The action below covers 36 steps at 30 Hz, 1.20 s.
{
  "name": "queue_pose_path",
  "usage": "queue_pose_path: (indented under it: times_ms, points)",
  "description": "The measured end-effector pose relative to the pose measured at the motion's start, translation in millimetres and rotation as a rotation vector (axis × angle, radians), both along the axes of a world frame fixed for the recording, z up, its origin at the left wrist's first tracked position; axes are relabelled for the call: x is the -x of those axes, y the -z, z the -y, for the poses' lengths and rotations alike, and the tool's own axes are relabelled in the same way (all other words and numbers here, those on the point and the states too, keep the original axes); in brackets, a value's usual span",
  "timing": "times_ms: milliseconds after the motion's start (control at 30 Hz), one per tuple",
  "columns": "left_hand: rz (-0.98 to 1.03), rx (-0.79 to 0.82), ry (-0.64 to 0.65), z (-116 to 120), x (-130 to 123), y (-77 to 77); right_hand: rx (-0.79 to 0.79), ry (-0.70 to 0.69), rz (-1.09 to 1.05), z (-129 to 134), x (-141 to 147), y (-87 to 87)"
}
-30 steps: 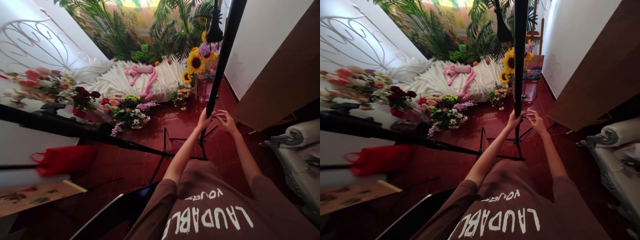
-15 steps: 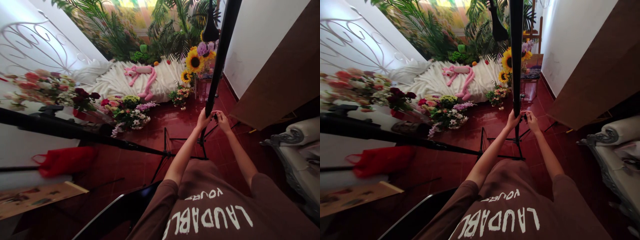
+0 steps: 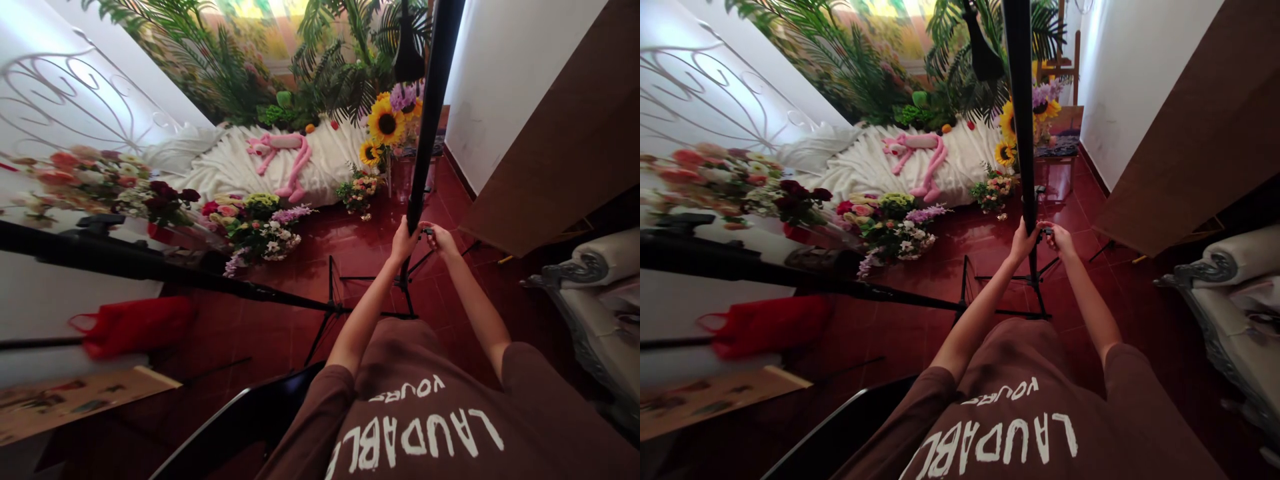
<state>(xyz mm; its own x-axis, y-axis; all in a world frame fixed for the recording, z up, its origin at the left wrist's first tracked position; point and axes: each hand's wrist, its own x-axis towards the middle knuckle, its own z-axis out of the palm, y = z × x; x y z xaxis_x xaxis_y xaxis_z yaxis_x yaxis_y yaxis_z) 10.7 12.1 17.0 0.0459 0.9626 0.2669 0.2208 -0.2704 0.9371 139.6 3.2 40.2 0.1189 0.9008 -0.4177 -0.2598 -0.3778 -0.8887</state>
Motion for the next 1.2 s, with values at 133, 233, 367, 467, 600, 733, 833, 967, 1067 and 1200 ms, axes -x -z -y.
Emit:
queue_pose_path:
  times_ms: [133,233,367,467,600,733,833,967,1067,1200]
  points:
    - [0.0,0.027,0.014,26.9,14.2,34.6,0.072,0.101,-0.059,18.3,13.6,26.0]
    - [-0.026,0.24,0.027,58.3,42.7,79.3,0.09,0.086,-0.058,40.7,25.1,49.1]
    - [-0.051,0.486,-0.188,102.9,108.4,126.8,0.167,-0.024,-0.07,72.5,37.2,73.0]
    - [0.026,0.661,-0.45,130.2,176.5,136.9,0.219,-0.07,-0.076,92.1,41.3,84.9]
    - [0.125,0.601,-0.916,152.6,275.9,117.5,0.269,-0.076,-0.063,105.7,39.1,97.0]
    - [0.231,0.114,-1.321,152.0,346.2,69.5,0.285,-0.105,0.018,103.7,38.1,105.6]
    - [0.185,-0.114,-1.215,138.8,362.2,28.1,0.265,-0.142,0.062,98.0,46.5,106.2]
    - [0.135,-0.168,-0.997,122.1,354.5,-8.2,0.252,-0.201,0.074,92.5,72.3,96.8]
    - [0.149,-0.154,-0.948,118.3,350.3,-15.5,0.256,-0.307,0.072,88.2,103.3,86.2]
    - [0.232,-0.144,-0.927,118.8,353.2,-13.8,0.198,-0.595,0.039,81.3,168.5,70.9]
